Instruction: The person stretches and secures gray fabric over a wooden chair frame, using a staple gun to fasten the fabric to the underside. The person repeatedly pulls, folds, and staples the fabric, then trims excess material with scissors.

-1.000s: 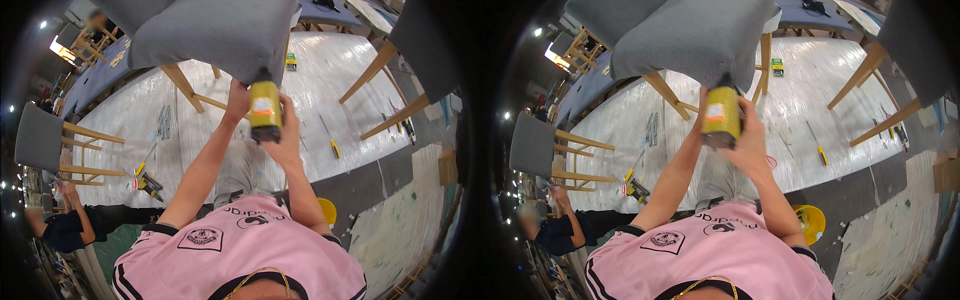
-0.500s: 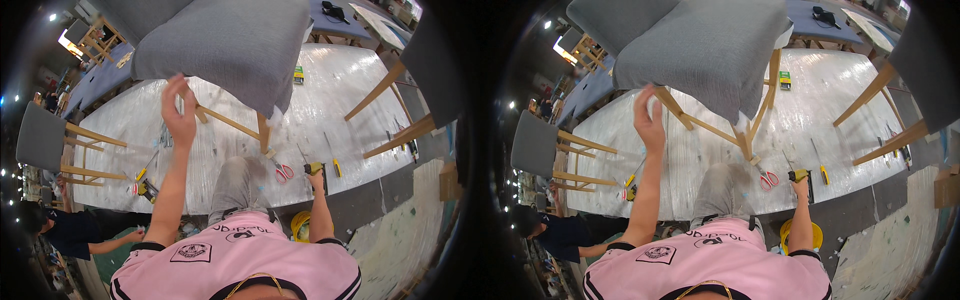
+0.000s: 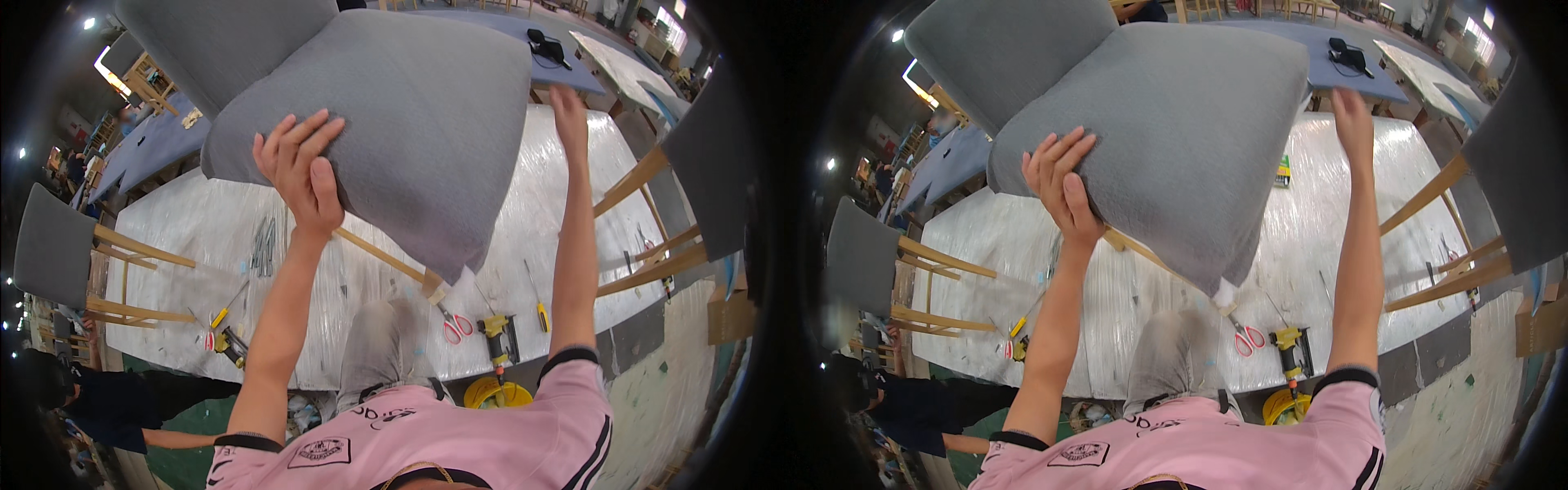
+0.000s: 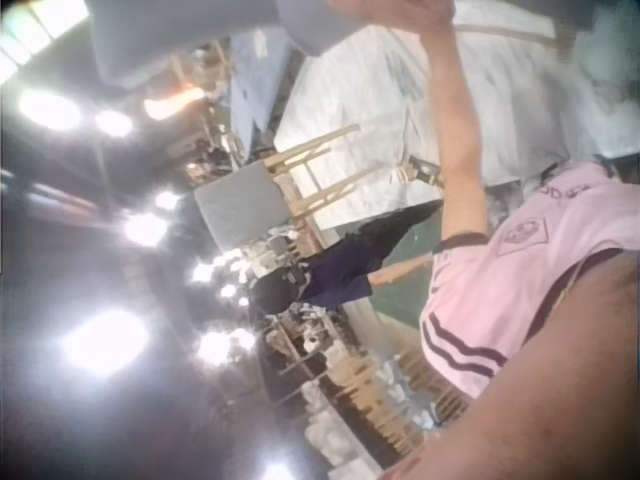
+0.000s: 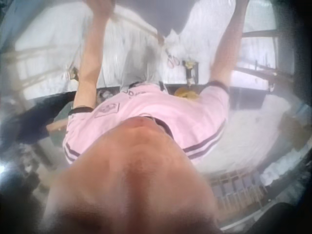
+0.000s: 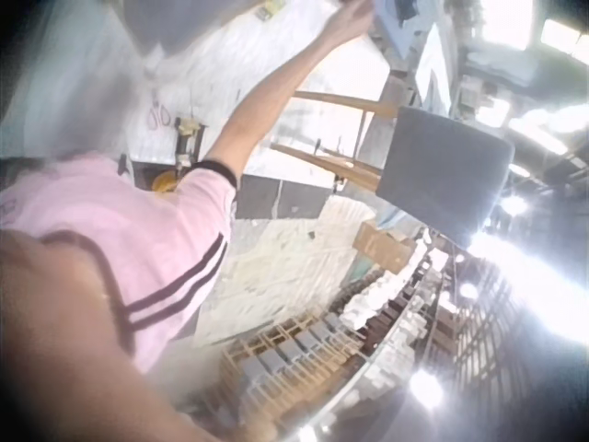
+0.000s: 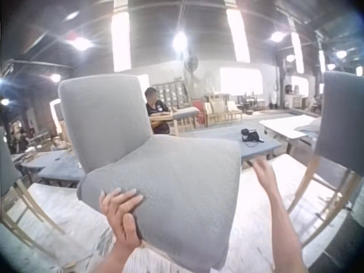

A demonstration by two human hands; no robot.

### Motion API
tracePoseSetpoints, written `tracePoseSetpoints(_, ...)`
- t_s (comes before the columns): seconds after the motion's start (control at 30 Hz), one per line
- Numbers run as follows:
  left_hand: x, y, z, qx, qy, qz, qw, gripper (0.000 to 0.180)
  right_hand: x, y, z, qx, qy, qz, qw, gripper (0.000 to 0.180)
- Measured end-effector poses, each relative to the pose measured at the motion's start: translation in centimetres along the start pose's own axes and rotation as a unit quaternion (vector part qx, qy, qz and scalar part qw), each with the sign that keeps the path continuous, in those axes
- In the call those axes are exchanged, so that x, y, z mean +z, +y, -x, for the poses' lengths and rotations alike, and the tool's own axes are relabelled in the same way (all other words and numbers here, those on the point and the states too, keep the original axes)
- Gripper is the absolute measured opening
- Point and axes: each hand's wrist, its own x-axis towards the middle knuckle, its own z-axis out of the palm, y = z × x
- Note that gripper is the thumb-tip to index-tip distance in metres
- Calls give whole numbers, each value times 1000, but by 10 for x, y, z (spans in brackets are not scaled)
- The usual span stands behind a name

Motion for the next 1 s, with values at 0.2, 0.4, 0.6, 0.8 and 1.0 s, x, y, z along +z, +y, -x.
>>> tracePoseSetpoints(0.2, 17, -7, -11, 6, 12, 25, 1000, 44, 77, -106, -164, 49, -299, 279, 911, 77)
tracePoseSetpoints(0.4, 18, -82, -36, -20, -17, 114, 993, 46, 69, -112, -154, 69, -260, 286, 920, 85)
tracePoseSetpoints(0.6, -10, -98, -24, -47, -38, 106, 993, 34, 62, -127, -105, -98, -51, 190, 976, 53)
tracePoseSetpoints(0.8, -57, -15, 92, -31, -153, 99, 983, 51, 42, -228, 169, -398, -68, -56, 913, 38)
tracePoseSetpoints(1.0, -87, -3, 70, 97, -181, 37, 978, 40, 53, -244, 220, -396, -97, 8, 913, 27)
